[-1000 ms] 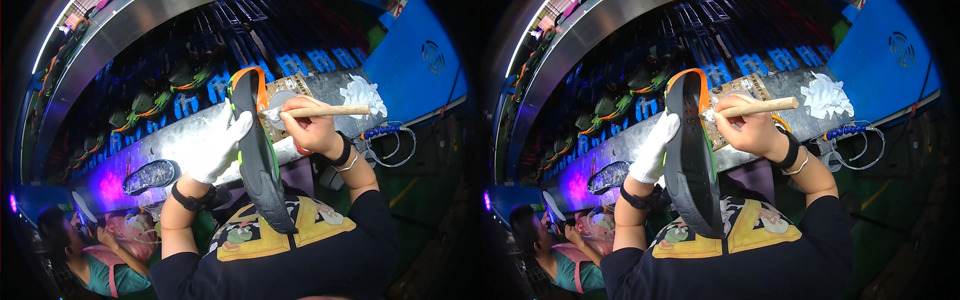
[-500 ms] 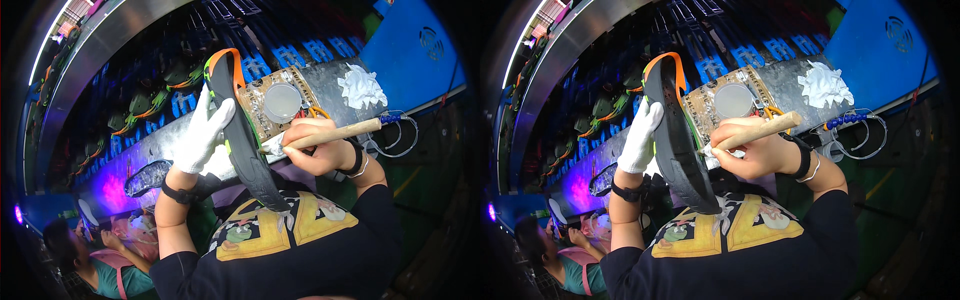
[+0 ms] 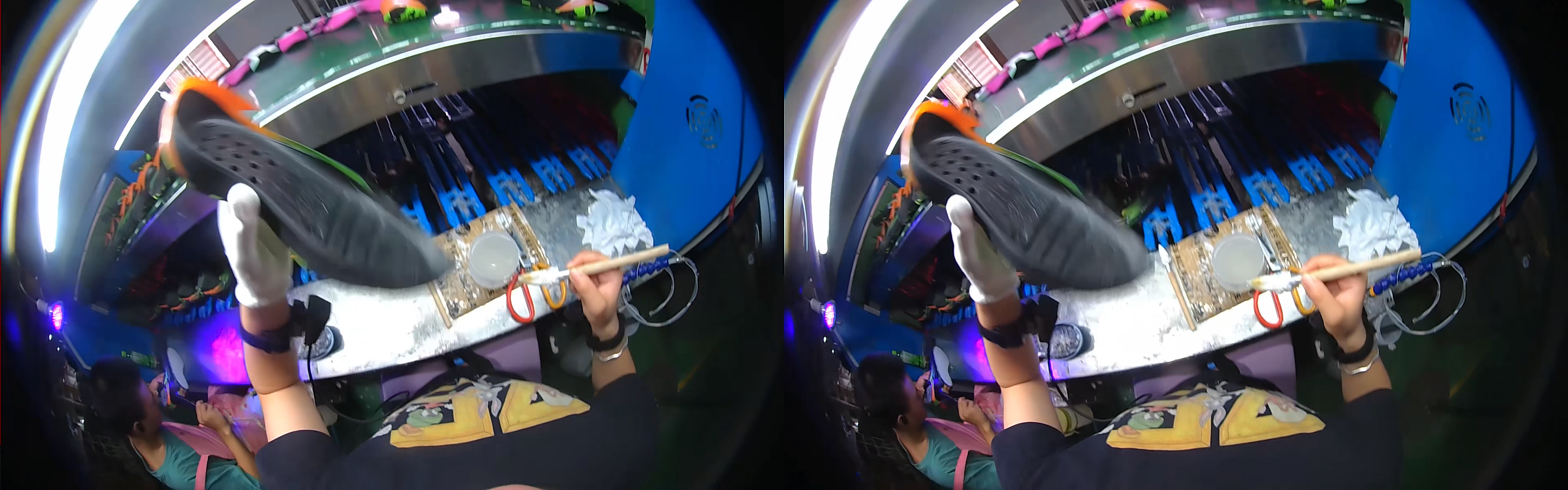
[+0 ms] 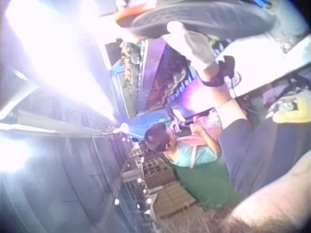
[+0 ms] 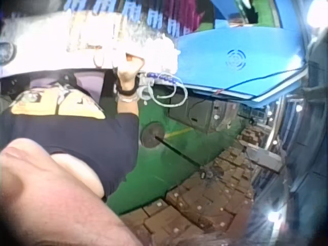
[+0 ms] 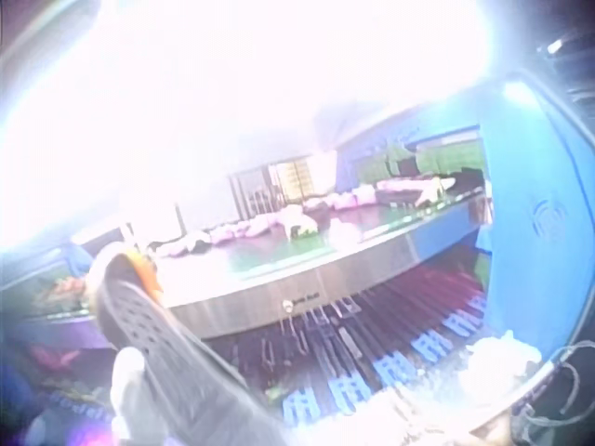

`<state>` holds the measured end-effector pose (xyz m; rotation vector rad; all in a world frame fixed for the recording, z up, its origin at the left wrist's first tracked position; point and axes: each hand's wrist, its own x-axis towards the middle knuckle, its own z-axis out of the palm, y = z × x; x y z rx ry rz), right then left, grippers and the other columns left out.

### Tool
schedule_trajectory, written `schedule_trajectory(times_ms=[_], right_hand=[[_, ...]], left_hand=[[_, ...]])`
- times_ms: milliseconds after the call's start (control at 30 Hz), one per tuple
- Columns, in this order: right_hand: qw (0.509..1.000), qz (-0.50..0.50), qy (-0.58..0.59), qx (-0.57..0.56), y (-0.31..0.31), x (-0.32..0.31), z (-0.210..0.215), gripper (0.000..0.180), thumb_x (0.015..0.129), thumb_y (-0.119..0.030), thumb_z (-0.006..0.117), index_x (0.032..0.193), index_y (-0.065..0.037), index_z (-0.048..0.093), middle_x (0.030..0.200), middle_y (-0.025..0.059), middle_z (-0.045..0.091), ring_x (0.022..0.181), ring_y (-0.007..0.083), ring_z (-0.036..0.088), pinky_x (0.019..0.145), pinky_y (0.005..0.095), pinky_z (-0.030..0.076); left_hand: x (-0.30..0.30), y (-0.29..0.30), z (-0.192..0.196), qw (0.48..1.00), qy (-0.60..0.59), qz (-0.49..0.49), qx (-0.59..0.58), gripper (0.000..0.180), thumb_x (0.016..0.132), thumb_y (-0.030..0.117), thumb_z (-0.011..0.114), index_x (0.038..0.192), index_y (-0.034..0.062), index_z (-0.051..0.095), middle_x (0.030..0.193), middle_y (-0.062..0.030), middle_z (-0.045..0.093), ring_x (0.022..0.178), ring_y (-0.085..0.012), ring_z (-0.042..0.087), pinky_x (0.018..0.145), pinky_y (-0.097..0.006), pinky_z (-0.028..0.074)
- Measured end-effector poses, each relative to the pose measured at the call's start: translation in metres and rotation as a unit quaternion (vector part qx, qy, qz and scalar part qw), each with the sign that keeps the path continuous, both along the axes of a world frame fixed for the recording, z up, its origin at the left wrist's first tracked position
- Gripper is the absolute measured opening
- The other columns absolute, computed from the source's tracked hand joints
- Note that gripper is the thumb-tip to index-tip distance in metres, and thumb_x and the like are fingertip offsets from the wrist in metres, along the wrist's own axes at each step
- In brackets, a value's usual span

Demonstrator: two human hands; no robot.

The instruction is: Applying adhesive to the edges of shoe soles using a manual brush applicator on a production line.

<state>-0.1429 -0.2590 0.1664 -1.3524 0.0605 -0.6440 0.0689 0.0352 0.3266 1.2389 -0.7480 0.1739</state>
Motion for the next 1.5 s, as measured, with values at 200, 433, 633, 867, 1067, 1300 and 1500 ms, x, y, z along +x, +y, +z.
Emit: schedule_trajectory(times_ms=[200, 433, 633, 867, 1067, 1300, 1500], right_hand=[[0.999, -0.017, 0.011, 0.041, 0.009, -0.016, -0.018, 0.011, 0.078, 0.0, 0.059, 0.089, 0.003, 0.057, 0.077, 0.0016, 0.055, 0.067, 0.0038, 0.047, 0.059, 0.018, 0.038], [0.998, -0.031, 0.015, 0.046, 0.016, -0.02, -0.016, 0.011, 0.078, -0.004, 0.06, 0.086, 0.003, 0.056, 0.067, 0.0006, 0.052, 0.055, 0.0027, 0.044, 0.048, 0.0162, 0.033], [0.998, -0.019, 0.022, 0.064, 0.014, -0.02, -0.022, 0.01, 0.079, -0.002, 0.058, 0.087, 0.003, 0.055, 0.063, 0.0017, 0.051, 0.05, 0.0035, 0.043, 0.046, 0.0175, 0.033], [0.997, 0.01, 0.013, 0.081, 0.013, -0.008, -0.029, 0.01, 0.079, 0.001, 0.057, 0.088, 0.004, 0.055, 0.063, 0.0019, 0.051, 0.05, 0.0041, 0.043, 0.045, 0.018, 0.034], [0.995, 0.021, 0.036, 0.095, 0.016, 0.004, -0.035, 0.009, 0.079, 0.002, 0.058, 0.088, 0.004, 0.055, 0.062, 0.0012, 0.05, 0.05, 0.004, 0.043, 0.045, 0.0177, 0.034], [0.994, -0.02, 0.051, 0.095, 0.008, 0.0, -0.039, 0.008, 0.08, 0.001, 0.057, 0.087, 0.004, 0.055, 0.062, 0.0012, 0.05, 0.05, 0.0042, 0.043, 0.044, 0.0183, 0.034], [0.991, -0.055, 0.045, 0.111, -0.005, 0.002, -0.048, 0.007, 0.08, 0.002, 0.057, 0.086, 0.004, 0.054, 0.062, 0.0012, 0.05, 0.049, 0.0042, 0.043, 0.045, 0.0184, 0.034]], left_hand=[[0.093, -0.027, 0.072, 0.956, -0.252, 0.14, -0.063, 0.032, 0.078, 0.019, 0.068, 0.099, -0.0003, 0.054, 0.097, -0.0093, 0.058, 0.087, -0.0151, 0.058, 0.077, -0.029, 0.049], [0.202, -0.066, 0.064, 0.823, -0.048, 0.533, 0.191, 0.106, 0.051, 0.036, 0.085, 0.126, -0.0086, 0.024, 0.123, -0.0175, 0.043, 0.11, -0.0237, 0.046, 0.094, -0.033, 0.039], [0.211, -0.015, 0.082, 0.617, -0.176, 0.231, 0.731, 0.028, 0.077, 0.025, 0.058, 0.091, 0.0014, 0.064, 0.086, -0.0147, 0.063, 0.08, -0.0247, 0.06, 0.072, -0.033, 0.047], [0.106, 0.004, 0.095, 0.536, -0.162, 0.37, 0.741, 0.044, 0.079, 0.044, 0.051, 0.085, 0.0038, 0.066, 0.091, -0.019, 0.064, 0.084, -0.0326, 0.062, 0.077, -0.038, 0.048], [0.093, -0.022, 0.106, 0.648, -0.233, 0.395, 0.608, 0.048, 0.07, 0.052, 0.062, 0.065, 0.004, 0.064, 0.065, -0.0148, 0.061, 0.067, -0.0282, 0.061, 0.067, -0.037, 0.047], [0.171, -0.059, 0.116, 0.64, -0.296, 0.345, 0.619, 0.044, 0.071, 0.04, 0.057, 0.07, -0.0032, 0.065, 0.071, -0.021, 0.061, 0.072, -0.0336, 0.061, 0.07, -0.039, 0.047], [0.236, -0.102, 0.134, 0.698, -0.056, 0.23, 0.676, 0.033, 0.075, 0.022, 0.063, 0.093, -0.0062, 0.062, 0.084, -0.0179, 0.064, 0.066, -0.0263, 0.065, 0.057, -0.033, 0.053]])
